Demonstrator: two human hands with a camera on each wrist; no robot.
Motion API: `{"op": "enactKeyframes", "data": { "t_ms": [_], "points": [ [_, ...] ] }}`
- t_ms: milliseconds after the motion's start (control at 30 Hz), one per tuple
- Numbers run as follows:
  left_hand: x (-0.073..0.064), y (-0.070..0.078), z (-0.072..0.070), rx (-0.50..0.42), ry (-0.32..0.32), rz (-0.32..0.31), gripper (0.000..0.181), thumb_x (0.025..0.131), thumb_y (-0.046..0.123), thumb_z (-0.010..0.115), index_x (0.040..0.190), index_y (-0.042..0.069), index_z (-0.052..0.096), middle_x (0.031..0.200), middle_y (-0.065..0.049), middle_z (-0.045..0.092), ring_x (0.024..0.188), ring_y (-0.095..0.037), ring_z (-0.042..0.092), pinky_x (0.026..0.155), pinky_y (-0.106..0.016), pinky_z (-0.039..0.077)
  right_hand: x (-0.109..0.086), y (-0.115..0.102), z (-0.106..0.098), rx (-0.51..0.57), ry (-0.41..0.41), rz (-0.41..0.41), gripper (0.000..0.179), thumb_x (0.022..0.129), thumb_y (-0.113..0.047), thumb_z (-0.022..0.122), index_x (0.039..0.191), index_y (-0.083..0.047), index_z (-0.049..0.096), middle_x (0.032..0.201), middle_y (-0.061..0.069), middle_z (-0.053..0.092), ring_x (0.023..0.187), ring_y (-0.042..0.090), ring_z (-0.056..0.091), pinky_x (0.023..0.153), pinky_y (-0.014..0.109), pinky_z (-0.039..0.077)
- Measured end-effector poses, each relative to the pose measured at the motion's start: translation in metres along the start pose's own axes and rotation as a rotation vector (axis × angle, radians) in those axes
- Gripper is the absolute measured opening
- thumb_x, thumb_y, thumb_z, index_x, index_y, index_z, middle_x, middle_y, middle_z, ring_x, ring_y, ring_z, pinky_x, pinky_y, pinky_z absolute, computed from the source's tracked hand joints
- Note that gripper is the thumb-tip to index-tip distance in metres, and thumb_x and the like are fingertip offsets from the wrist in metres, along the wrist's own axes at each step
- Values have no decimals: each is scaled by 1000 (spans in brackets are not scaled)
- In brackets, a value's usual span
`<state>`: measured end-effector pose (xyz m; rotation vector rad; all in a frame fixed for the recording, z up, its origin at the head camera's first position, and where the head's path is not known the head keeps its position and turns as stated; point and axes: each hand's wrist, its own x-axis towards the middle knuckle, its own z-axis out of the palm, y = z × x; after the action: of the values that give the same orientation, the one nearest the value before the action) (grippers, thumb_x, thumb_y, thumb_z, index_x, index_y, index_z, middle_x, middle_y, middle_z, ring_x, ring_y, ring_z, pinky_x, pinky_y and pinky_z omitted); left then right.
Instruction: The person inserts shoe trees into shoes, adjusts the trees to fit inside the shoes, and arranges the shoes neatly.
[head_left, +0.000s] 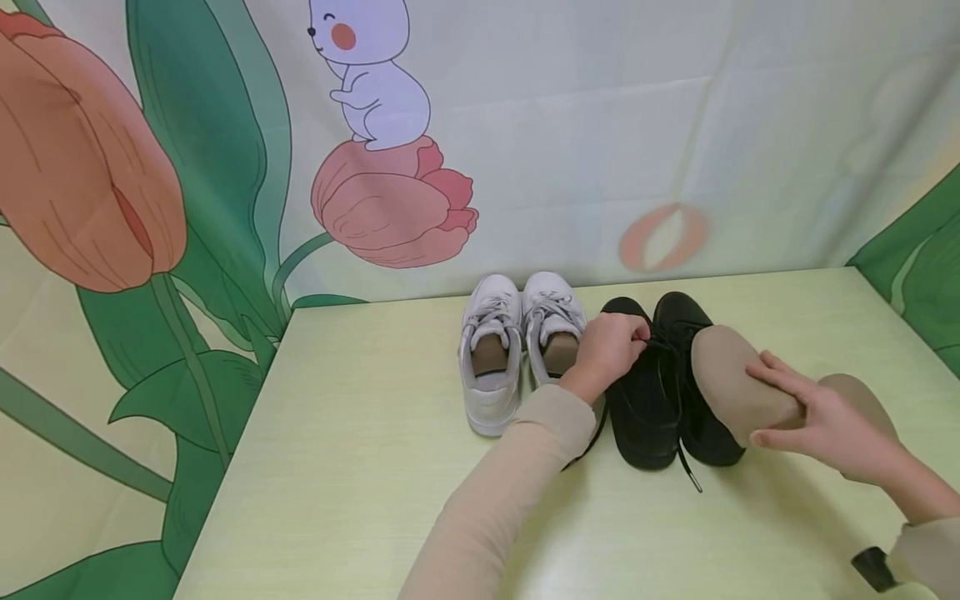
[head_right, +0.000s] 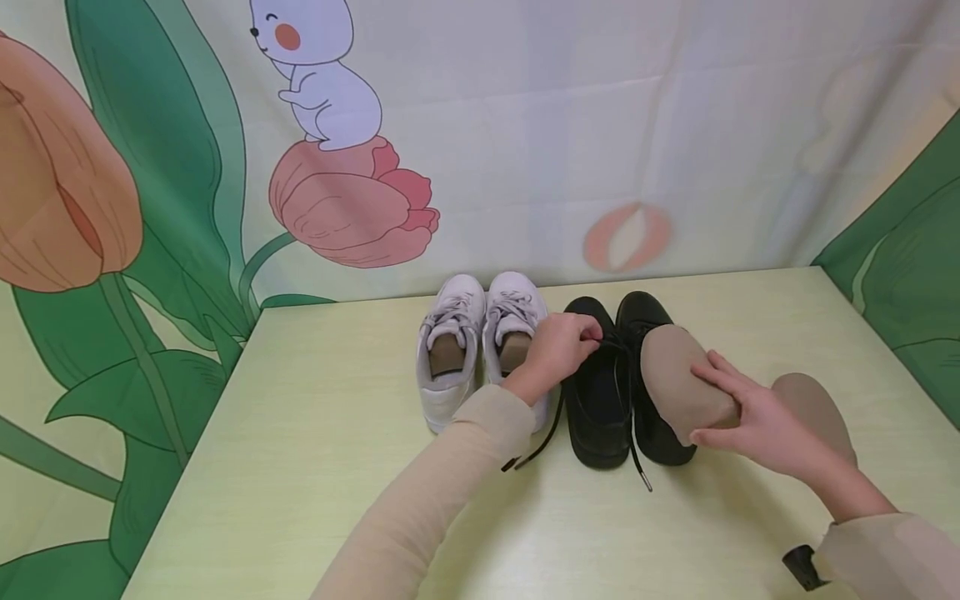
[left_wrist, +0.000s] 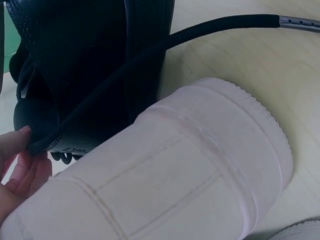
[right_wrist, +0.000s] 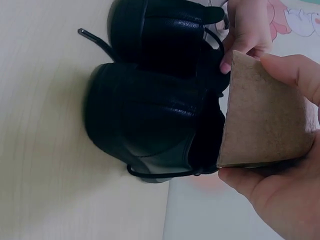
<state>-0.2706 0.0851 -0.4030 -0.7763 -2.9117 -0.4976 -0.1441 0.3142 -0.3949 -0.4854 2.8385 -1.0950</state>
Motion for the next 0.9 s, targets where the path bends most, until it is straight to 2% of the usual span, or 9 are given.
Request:
{"op": "enactKeyframes", "data": {
  "t_ms": [67,133,233,367,433,533,600,667,900],
  "points": [
    [0,0,0,0,3,1,9,84,26,59,89,25,67,88,12,65,80,-6,58,71,-18,46,1,-3,0,2,-8,-6,79,74,-21,70,139,-11,27,147,15,10,129,5,10,79,-5,17],
    [0,0,-1,0,2,2,9,84,26,59,90,24,67,88,12,65,80,-6,58,71,-18,46,1,-6,1,-2,-16,-7,78,75,-21,70,139,-11,27,147,14,11,128,3,11,78,-5,18],
    [0,0,-2,0,-2,0,10,84,26,59,90,24,67,88,12,65,81,-6,58,72,-18,46,2,-10,1,-6,-33,-4,77,75,-23,69,139,-11,28,147,14,12,129,8,14,78,-4,20],
    [-1,1,-2,1,-2,-2,10,84,25,59,91,25,67,88,12,65,81,-6,58,72,-18,46,4,-14,1,-13,-58,8,77,74,-25,70,138,-12,29,147,16,14,130,27,19,78,-4,20],
    [-1,1,-2,-1,2,-1,10,84,25,59,90,25,67,88,12,65,81,-6,58,72,-18,46,5,-16,2,-12,-66,9,77,74,-27,70,138,-12,30,146,18,16,130,29,19,79,-4,19],
    [-1,0,-2,0,5,2,10,84,25,59,90,24,67,88,12,65,81,-6,58,72,-18,46,6,-17,5,-4,-68,0,76,73,-27,71,137,-12,32,145,19,18,131,11,17,79,-5,17],
    [-2,0,-2,2,4,4,10,84,25,59,91,24,67,88,12,65,81,-6,58,72,-18,46,6,-18,6,2,-66,-13,76,72,-26,72,136,-12,33,145,19,19,126,-5,14,80,-5,17],
    [-2,0,-2,8,3,6,10,84,25,59,91,25,67,88,12,65,81,-6,58,72,-18,46,7,-18,8,0,-62,-28,76,72,-25,72,136,-12,35,144,19,20,119,-16,13,80,-5,18],
    [-2,0,-2,-2,3,5,10,84,25,60,91,24,67,87,12,65,80,-6,58,71,-18,46,8,-22,9,-7,-65,-80,74,71,-24,73,134,-10,38,143,20,22,114,-23,12,81,-4,19]
  ]
}}
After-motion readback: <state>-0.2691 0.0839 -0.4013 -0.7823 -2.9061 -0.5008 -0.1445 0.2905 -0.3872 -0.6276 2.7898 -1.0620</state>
